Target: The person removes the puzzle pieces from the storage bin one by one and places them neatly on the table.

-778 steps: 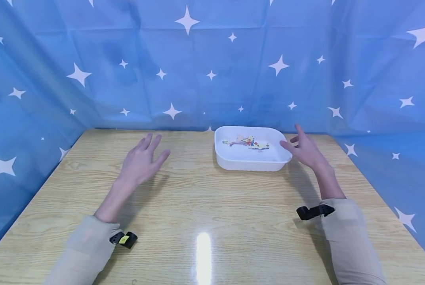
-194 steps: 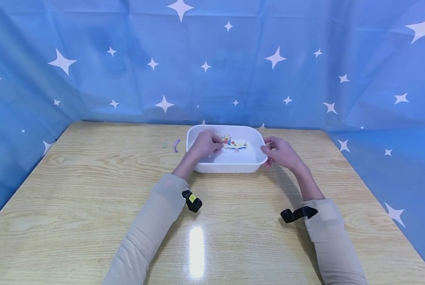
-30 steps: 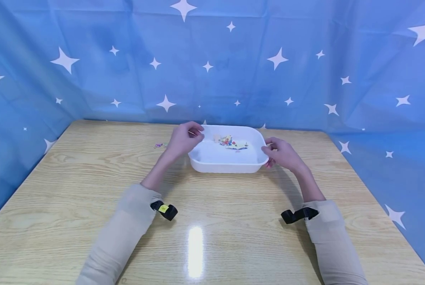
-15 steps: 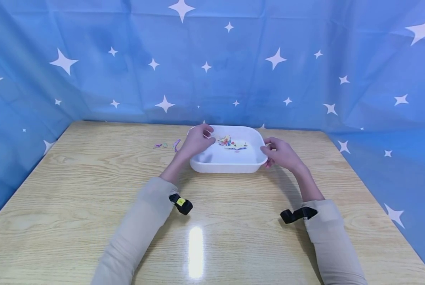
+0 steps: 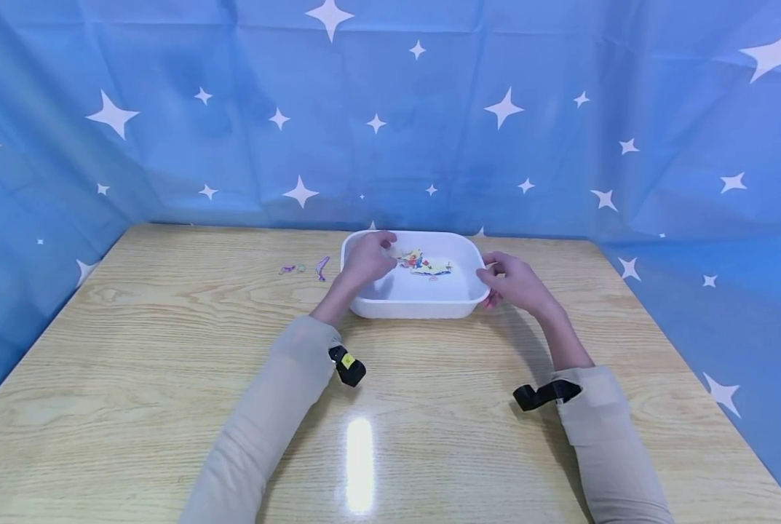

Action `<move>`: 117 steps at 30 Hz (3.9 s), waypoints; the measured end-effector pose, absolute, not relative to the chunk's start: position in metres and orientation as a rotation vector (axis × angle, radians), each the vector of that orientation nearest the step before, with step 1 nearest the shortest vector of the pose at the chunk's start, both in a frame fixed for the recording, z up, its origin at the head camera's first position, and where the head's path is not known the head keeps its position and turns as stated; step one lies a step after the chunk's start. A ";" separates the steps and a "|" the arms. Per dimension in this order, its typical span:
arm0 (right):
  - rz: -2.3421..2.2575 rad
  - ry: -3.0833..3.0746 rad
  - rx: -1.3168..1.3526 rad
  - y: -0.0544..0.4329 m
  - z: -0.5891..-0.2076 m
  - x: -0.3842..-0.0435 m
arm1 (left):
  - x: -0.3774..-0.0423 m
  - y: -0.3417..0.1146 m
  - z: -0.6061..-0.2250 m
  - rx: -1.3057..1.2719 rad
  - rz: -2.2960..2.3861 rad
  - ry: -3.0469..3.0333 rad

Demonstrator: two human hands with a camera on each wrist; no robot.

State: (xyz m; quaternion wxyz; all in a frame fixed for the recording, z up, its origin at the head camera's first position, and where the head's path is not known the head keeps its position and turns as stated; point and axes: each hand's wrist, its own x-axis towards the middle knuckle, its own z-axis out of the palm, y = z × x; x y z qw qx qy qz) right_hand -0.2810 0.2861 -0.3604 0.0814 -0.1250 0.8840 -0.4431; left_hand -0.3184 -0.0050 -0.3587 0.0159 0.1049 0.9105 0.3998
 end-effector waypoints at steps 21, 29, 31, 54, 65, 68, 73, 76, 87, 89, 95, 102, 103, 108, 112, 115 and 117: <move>-1.302 2.633 -0.359 0.271 -0.336 -0.266 | -0.321 -0.005 -0.364 0.533 0.884 2.828; -1.318 2.640 -0.364 0.286 -0.360 -0.283 | -0.322 -0.004 -0.369 0.483 0.920 2.803; -1.333 2.633 -0.360 0.287 -0.361 -0.283 | -0.322 -0.003 -0.370 0.476 0.965 2.779; -1.309 2.621 -0.344 0.268 -0.331 -0.260 | -0.324 -0.001 -0.370 0.526 1.253 2.712; -1.307 2.620 -0.341 0.267 -0.330 -0.260 | -0.327 -0.003 -0.370 0.584 1.165 2.721; -1.311 2.619 -0.343 0.267 -0.329 -0.260 | -0.327 -0.004 -0.369 0.627 1.122 2.709; -1.309 2.619 -0.343 0.266 -0.328 -0.258 | -0.326 -0.004 -0.369 0.654 1.084 2.697; -1.303 2.622 -0.342 0.266 -0.328 -0.258 | -0.326 -0.003 -0.370 0.640 1.091 2.697; -1.305 2.637 -0.335 0.283 -0.355 -0.279 | -0.324 -0.004 -0.364 0.651 1.213 2.763; -1.298 2.648 -0.341 0.285 -0.357 -0.281 | -0.324 -0.005 -0.361 0.658 1.222 2.789; -1.299 2.659 -0.358 0.287 -0.358 -0.280 | -0.319 -0.010 -0.354 0.647 1.267 2.827; -1.311 2.640 -0.374 0.286 -0.360 -0.280 | -0.306 -0.020 -0.345 0.672 1.379 2.830; -1.314 2.638 -0.375 0.285 -0.360 -0.280 | -0.305 -0.022 -0.344 0.682 1.397 2.828; -1.313 2.644 -0.370 0.286 -0.360 -0.280 | -0.298 -0.034 -0.339 0.679 1.485 2.815; -1.303 2.659 -0.365 0.286 -0.360 -0.281 | -0.294 -0.045 -0.336 0.641 1.516 2.823; -1.305 2.659 -0.369 0.286 -0.361 -0.281 | -0.292 -0.055 -0.335 0.625 1.527 2.829; -1.307 2.652 -0.370 0.285 -0.359 -0.280 | -0.293 -0.062 -0.336 0.615 1.543 2.826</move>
